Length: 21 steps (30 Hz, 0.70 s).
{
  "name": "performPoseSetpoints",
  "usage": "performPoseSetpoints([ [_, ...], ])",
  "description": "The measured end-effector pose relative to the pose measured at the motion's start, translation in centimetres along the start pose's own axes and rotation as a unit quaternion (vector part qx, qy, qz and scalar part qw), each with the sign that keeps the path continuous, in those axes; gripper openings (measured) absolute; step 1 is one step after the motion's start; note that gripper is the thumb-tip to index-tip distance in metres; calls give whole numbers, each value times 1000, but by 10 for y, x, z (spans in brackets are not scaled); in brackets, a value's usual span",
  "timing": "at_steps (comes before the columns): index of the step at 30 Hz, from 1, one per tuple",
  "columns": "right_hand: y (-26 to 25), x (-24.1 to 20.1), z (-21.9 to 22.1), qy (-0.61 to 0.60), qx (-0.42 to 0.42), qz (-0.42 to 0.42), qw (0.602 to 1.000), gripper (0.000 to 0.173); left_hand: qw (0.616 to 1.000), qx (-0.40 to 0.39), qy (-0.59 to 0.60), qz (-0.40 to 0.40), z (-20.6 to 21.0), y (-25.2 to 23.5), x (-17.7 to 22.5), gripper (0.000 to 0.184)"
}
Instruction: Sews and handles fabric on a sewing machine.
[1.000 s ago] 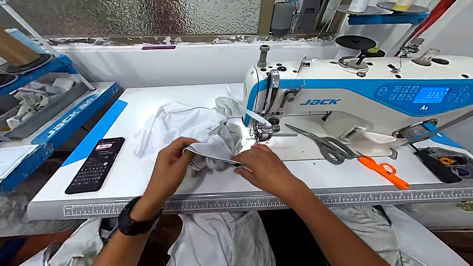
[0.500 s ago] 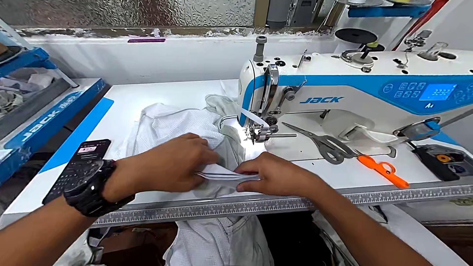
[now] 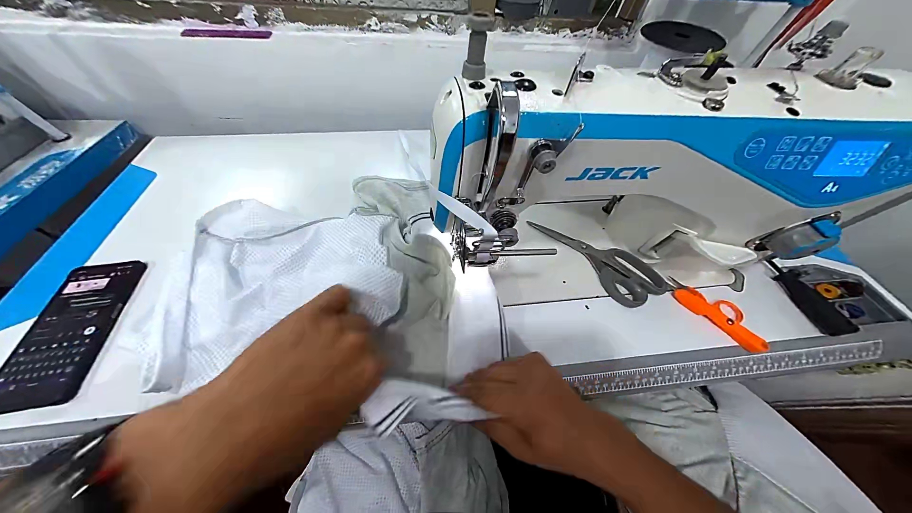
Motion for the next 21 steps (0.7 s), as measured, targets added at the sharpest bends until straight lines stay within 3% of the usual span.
performPoseSetpoints([
  [2, -8, -7, 17, 60, 2, -47, 997, 18, 986, -147, 65, 33, -45, 4, 5, 13],
  [3, -9, -12, 23, 97, 1, -71, 993, 18, 978, -170, 102, 62, -64, -2, 6, 29],
  [5, -8, -21, 29, 163, 11, -108, 981, 18, 986, -11, 155, 59, -65, -33, 10, 35],
  [7, 2, -23, 28, 177, 11, -102, 979, 18, 968, 128, 212, 34, -19, -77, 17, 27],
  [9, 24, -16, 15, 123, 9, -66, 990, 19, 969, 97, 219, -63, 37, -95, 20, 52],
  [11, 46, -4, -9, 64, 4, -31, 997, 20, 967, 51, 177, -176, 60, -84, 22, 81],
  [16, 44, -13, -43, 19, -48, -29, 998, 25, 959, -14, 73, -272, 52, -54, 41, 88],
  [21, 52, 2, -36, -20, -35, -21, 999, 23, 956, -36, 97, -274, 49, -46, 33, 101],
])
Point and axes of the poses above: each hand's wrist, its own y-axis away from the middle knuckle, its own z-axis out of the palm, x = y × z, the point moved 2 cm from there along -y, towards the middle knuckle, and after that the axes turned 13 degrees about -y, right-handed, at the moved point
